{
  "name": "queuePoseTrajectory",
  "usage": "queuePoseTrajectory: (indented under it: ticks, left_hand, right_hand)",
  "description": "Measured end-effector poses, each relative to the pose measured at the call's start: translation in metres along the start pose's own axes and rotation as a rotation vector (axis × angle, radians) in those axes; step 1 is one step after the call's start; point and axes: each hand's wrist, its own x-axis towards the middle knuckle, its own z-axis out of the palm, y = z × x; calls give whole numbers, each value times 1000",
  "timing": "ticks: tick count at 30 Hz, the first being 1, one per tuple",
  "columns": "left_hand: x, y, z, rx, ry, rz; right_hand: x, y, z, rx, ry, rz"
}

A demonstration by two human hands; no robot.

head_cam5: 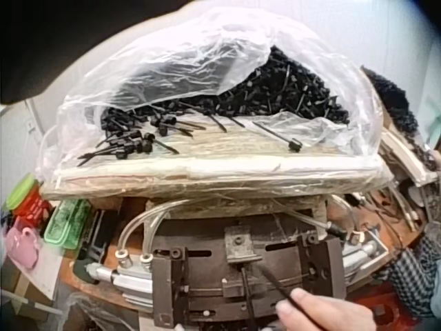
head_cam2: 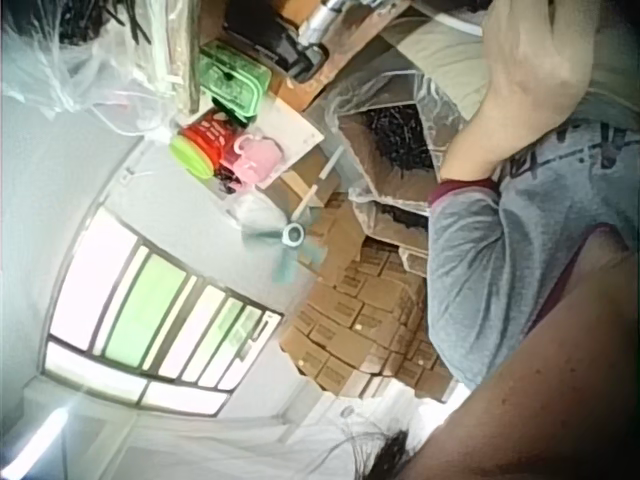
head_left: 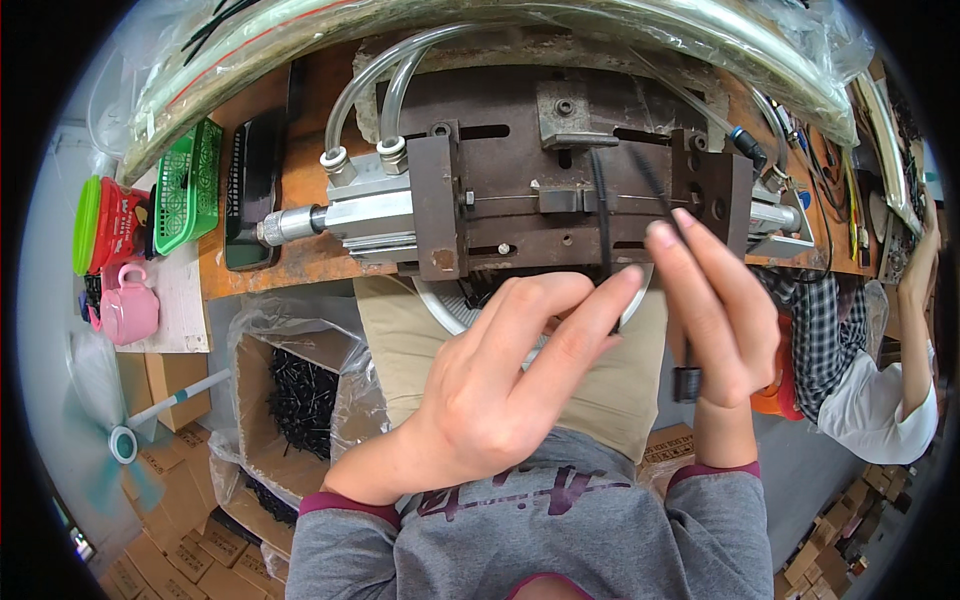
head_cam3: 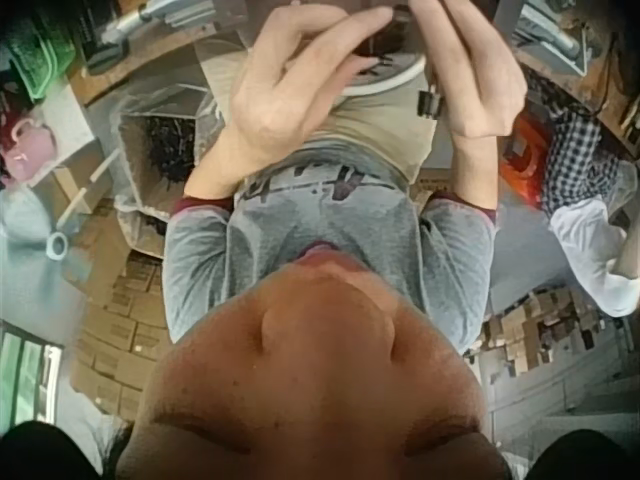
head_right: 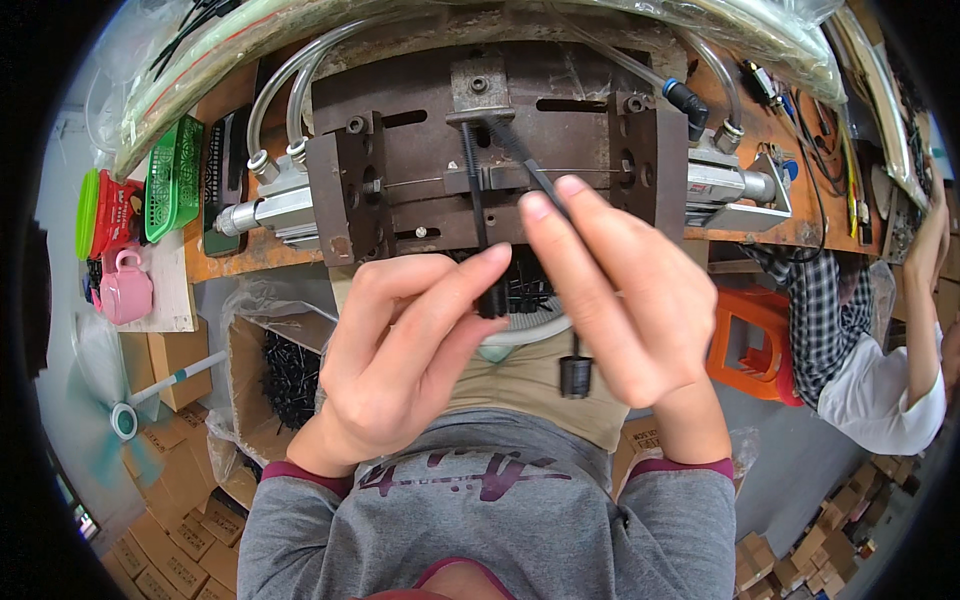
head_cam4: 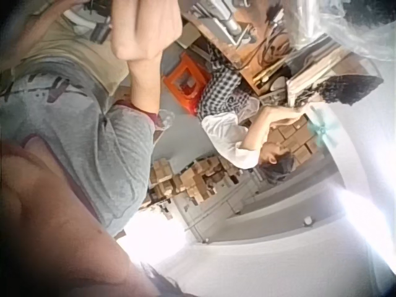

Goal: Assembling small black plastic parts using a pneumatic press or jig.

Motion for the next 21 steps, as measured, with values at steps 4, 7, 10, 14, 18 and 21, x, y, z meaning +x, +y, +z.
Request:
queuePoseTrajectory:
  ticks: [4,7,10,14,18,21]
  left_hand:
    - [-6,-12,7,194,-62,27]
    - [-3,-15,11,392,-125,78]
    - [4,-13,8,473,-179,73]
    - [7,-14,8,467,-157,59]
    - [9,-13,3,409,-189,17]
    - [7,-2,2,-156,-62,-58]
  right_hand:
    - [-7,4,8,15,142,125]
    - [-6,1,10,23,172,166]
    - [-4,-1,5,-8,161,209]
    - [-6,-1,0,-51,120,224]
    - [-5,1,1,-125,36,108]
    - [3,-3,3,-156,-14,-19]
